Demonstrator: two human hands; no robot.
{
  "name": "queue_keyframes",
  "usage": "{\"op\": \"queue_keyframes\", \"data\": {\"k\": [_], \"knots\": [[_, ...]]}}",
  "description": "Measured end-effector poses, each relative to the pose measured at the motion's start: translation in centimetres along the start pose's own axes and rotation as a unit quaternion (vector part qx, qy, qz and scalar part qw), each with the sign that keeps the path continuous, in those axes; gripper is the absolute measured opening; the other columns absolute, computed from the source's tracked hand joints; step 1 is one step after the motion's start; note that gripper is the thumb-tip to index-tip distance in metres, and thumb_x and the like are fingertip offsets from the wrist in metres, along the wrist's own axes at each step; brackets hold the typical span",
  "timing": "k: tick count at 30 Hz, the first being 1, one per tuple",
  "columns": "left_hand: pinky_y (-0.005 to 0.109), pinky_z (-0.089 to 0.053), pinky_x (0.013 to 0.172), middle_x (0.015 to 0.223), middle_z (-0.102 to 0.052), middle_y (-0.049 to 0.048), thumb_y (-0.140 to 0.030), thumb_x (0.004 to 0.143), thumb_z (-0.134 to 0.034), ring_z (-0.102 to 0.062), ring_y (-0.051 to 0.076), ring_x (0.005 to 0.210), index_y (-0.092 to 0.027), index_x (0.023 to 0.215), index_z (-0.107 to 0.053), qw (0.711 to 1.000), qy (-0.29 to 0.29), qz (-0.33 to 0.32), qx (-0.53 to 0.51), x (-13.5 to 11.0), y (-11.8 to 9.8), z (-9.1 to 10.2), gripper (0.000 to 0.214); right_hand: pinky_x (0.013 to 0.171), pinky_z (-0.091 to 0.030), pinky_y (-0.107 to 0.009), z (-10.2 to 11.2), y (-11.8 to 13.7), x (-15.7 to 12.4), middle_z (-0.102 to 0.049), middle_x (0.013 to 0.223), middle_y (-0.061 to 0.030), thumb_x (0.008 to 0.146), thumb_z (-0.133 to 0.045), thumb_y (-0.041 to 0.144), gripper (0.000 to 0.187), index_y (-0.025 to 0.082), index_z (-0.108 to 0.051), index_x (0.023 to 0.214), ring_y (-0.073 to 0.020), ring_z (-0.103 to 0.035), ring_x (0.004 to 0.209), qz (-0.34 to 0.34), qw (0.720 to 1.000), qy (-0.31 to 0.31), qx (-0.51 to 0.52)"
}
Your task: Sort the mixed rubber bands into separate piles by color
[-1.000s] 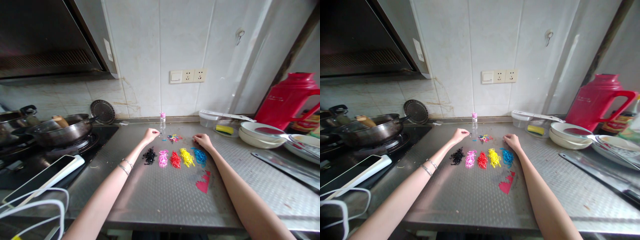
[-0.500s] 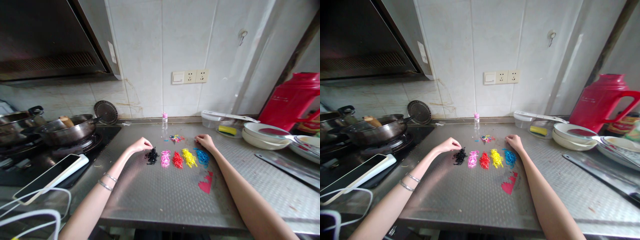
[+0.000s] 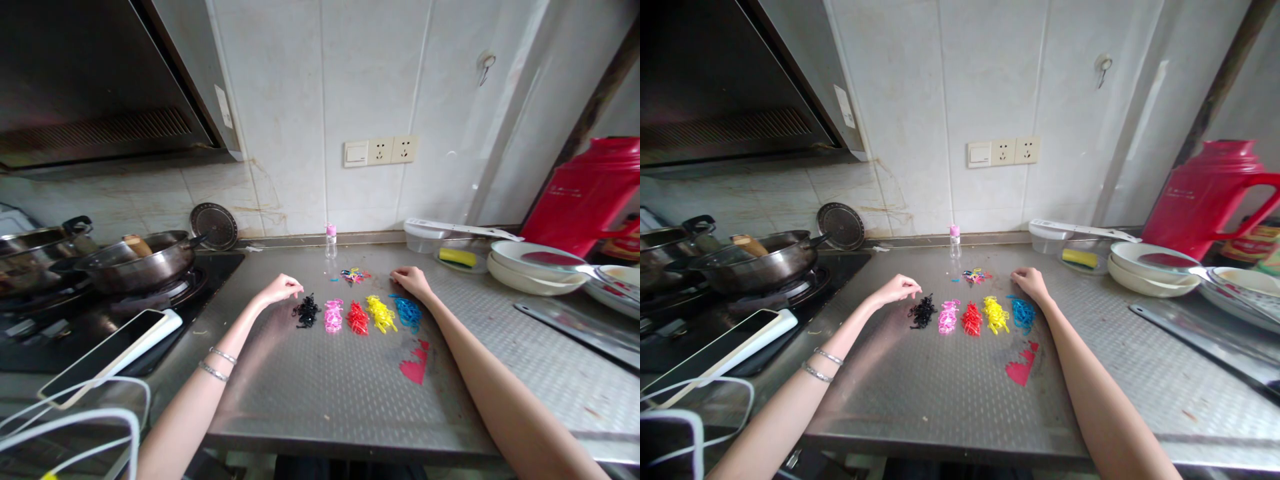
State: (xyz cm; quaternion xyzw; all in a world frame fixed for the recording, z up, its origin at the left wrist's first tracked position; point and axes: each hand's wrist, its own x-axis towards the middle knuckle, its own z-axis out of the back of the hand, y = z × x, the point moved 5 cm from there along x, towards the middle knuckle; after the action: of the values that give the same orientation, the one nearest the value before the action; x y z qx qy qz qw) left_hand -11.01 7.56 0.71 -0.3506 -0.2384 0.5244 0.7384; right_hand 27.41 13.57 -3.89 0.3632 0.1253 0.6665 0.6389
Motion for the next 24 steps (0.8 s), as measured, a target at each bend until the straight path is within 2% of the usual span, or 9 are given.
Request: {"op": "queue_keyframes", "data": {"k": [7, 10, 13, 15, 18, 21, 24], "knots": [[0.019, -0.03, 0.046, 0.052, -0.056, 0.0017, -0.038, 0.07, -0.052, -0.042, 0.007, 0.047, -0.01, 0.074, -0.067, 0.997, -0.072, -0.001, 0.002, 0.4, 0.5, 0.5, 0.032, 0.061, -0.04, -0.022, 0.0, 1.8, 0.1, -0.068, 0.072, -0.0052, 0.069, -0.048, 0.032, 0.028, 0.016, -0.069, 0.078, -0.017, -0.059, 0.07, 0.03, 0.999, -0.005, -0.036], [0.02, -0.031, 0.047, 0.052, -0.056, 0.0014, -0.038, 0.07, -0.051, -0.043, 0.008, 0.047, -0.01, 0.074, -0.067, 0.996, -0.089, -0.01, 0.008, 0.4, 0.4, 0.8, 0.032, 0.062, -0.041, -0.022, -0.6, 4.5, 0.0, -0.068, 0.079, -0.0042, 0.069, -0.051, 0.031, 0.025, 0.02, -0.069, 0.082, -0.0167, -0.06, 0.073, 0.064, 0.997, 0.003, -0.051], [0.02, -0.031, 0.048, 0.052, -0.056, 0.0012, -0.037, 0.071, -0.051, -0.043, 0.008, 0.047, -0.011, 0.074, -0.067, 0.994, -0.105, -0.017, 0.014, 0.4, 0.3, 1.1, 0.031, 0.063, -0.041, -0.021, -1.9, 8.4, -0.6, -0.068, 0.081, -0.0035, 0.072, -0.05, 0.028, 0.023, 0.02, -0.068, 0.085, -0.0144, -0.059, 0.071, 0.121, 0.991, 0.035, -0.046], [0.02, -0.032, 0.049, 0.053, -0.056, 0.0012, -0.036, 0.071, -0.05, -0.043, 0.008, 0.048, -0.011, 0.073, -0.067, 0.993, -0.113, -0.02, 0.018, 0.4, 0.3, 1.1, 0.031, 0.063, -0.041, -0.02, -3.0, 11.4, -1.2, -0.067, 0.083, -0.003, 0.074, -0.049, 0.026, 0.024, 0.021, -0.067, 0.089, -0.0134, -0.059, 0.072, 0.174, 0.98, 0.074, -0.062], [0.02, -0.032, 0.05, 0.054, -0.057, 0.0016, -0.035, 0.071, -0.05, -0.045, 0.009, 0.049, -0.011, 0.073, -0.067, 0.993, -0.114, -0.028, 0.021, 0.5, 0.4, 1.0, 0.03, 0.064, -0.04, -0.019, -4.9, 15.0, -2.2, -0.064, 0.096, -0.0027, 0.076, -0.046, 0.02, 0.025, 0.022, -0.065, 0.093, -0.0135, -0.058, 0.081, 0.257, 0.948, 0.131, -0.134], [0.021, -0.033, 0.051, 0.054, -0.057, 0.0018, -0.035, 0.072, -0.049, -0.046, 0.009, 0.05, -0.011, 0.074, -0.067, 0.993, -0.115, -0.034, 0.021, 0.6, 0.5, 0.9, 0.03, 0.066, -0.041, -0.02, -6.4, 16.9, -2.5, -0.06, 0.105, -0.0026, 0.077, -0.042, 0.014, 0.032, 0.024, -0.062, 0.1, -0.0148, -0.057, 0.087, 0.289, 0.922, 0.162, -0.198], [0.021, -0.033, 0.052, 0.053, -0.056, 0.0018, -0.035, 0.072, -0.049, -0.047, 0.01, 0.051, -0.01, 0.073, -0.067, 0.993, -0.11, -0.037, 0.021, 0.6, 0.4, 0.8, 0.03, 0.068, -0.042, -0.022, -7.7, 17.5, -2.4, -0.059, 0.106, -0.0053, 0.076, -0.042, 0.01, 0.035, 0.024, -0.059, 0.103, -0.0179, -0.054, 0.095, 0.3, 0.902, 0.177, -0.253]]}}
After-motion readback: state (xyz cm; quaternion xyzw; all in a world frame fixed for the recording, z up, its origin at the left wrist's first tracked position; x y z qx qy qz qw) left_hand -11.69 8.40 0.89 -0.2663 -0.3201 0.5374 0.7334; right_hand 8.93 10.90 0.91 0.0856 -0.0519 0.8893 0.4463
